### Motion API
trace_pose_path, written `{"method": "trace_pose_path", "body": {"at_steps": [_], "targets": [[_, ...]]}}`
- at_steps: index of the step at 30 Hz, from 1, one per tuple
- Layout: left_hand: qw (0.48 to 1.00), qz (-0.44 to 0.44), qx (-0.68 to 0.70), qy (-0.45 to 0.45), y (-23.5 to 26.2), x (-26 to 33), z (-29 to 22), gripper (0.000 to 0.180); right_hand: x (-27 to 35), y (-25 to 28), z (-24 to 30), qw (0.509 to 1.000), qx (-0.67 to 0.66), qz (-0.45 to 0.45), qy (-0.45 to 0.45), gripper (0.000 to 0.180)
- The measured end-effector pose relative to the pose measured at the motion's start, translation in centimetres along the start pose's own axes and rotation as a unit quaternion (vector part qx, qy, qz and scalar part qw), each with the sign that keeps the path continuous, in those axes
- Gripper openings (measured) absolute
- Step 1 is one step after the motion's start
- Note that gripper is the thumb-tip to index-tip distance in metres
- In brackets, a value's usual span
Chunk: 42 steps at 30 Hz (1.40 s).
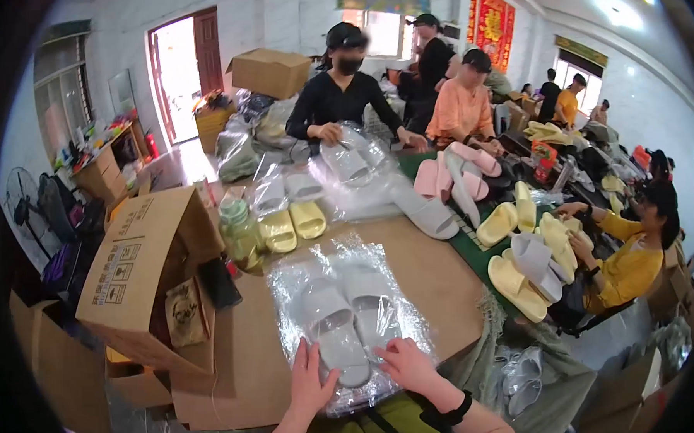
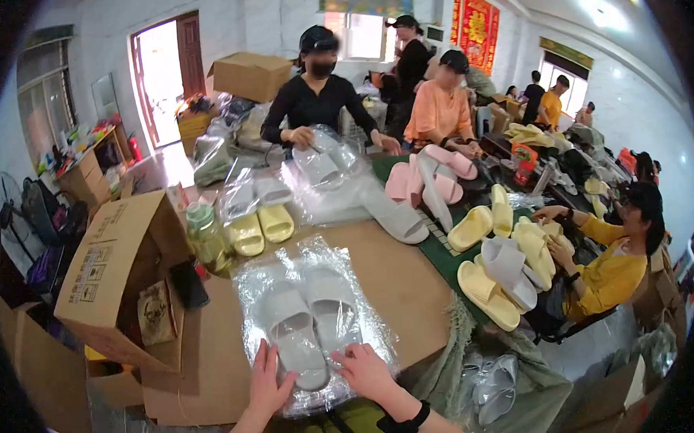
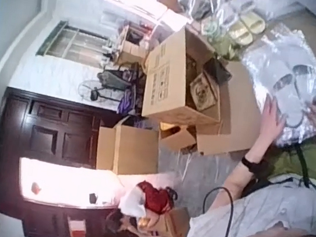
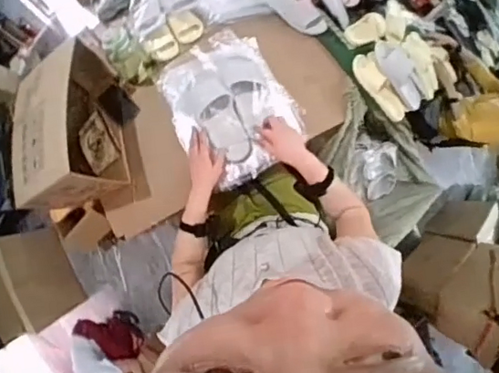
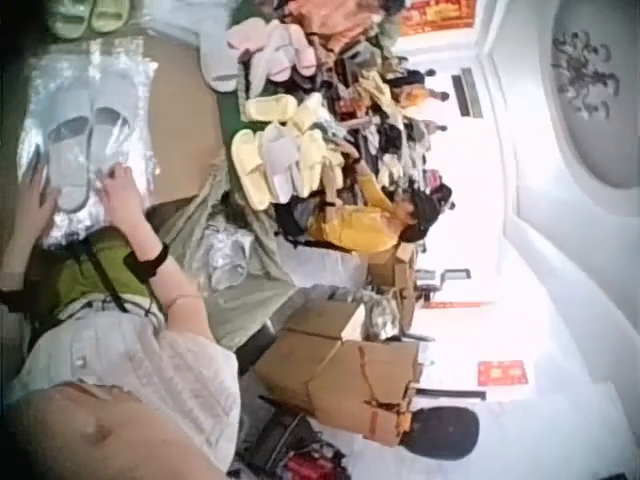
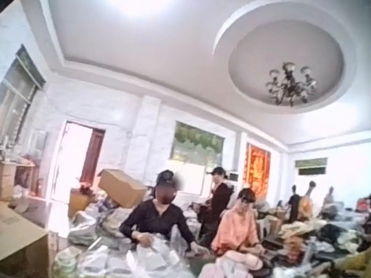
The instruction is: The recorder is seen checking and packing various types of slippers into plastic bags and placing them into boxes.
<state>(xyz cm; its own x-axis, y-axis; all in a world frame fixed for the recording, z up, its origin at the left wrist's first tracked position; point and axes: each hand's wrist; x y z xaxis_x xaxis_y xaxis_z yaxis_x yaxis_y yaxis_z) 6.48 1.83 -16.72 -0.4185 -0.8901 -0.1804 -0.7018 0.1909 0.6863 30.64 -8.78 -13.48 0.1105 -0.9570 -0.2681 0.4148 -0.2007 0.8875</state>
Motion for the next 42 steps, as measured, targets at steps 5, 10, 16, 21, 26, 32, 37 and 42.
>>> {"method": "trace_pose_path", "body": {"at_steps": [5,10,16,21,26,32,37,42], "targets": [[0.999,-0.005,-0.043,-0.001,-0.1,0.3,0.0,0.077,-1.7,3.7,1.7,1.0,-0.011,-0.011,0.026,0.049],[0.999,0.003,-0.053,-0.014,-0.2,-0.2,-0.3,0.077,-4.6,1.1,2.1,0.998,-0.065,-0.023,0.007,0.05],[0.998,-0.023,-0.045,-0.042,-1.1,-0.1,0.9,0.077,-4.6,-1.6,0.8,0.995,-0.081,-0.057,0.0,0.054],[0.998,-0.012,-0.051,-0.025,-1.0,-0.2,0.9,0.079,-5.7,0.6,0.0,0.982,-0.183,-0.008,-0.056,0.055],[0.998,0.021,-0.061,-0.008,-0.4,-0.2,0.2,0.079,-10.5,-0.6,-1.4,0.995,-0.029,-0.037,-0.083,0.058],[0.996,0.032,-0.086,-0.022,-1.8,0.4,0.9,0.084,-14.0,-3.4,-0.8,0.988,0.058,-0.044,-0.138,0.052],[0.988,0.043,-0.15,-0.009,-2.0,0.3,1.2,0.084,-13.6,-5.0,-0.7,0.984,-0.006,-0.108,-0.139,0.034],[0.987,0.032,-0.15,-0.046,-0.5,0.2,-0.1,0.082,-14.2,-6.3,-1.5,0.989,0.003,-0.103,-0.108,0.023]]}}
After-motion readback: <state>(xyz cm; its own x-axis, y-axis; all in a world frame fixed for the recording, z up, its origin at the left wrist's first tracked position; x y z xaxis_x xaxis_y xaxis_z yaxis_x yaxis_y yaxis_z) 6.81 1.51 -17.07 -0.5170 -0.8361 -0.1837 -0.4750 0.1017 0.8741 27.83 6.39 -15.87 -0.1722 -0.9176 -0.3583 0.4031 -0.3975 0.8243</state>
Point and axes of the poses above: each hand's wrist, its own x-axis away from the middle knuckle, its own y-axis out of the back of the hand, z = x × y, and after that the axes turned 11 degrees about y, right-handed
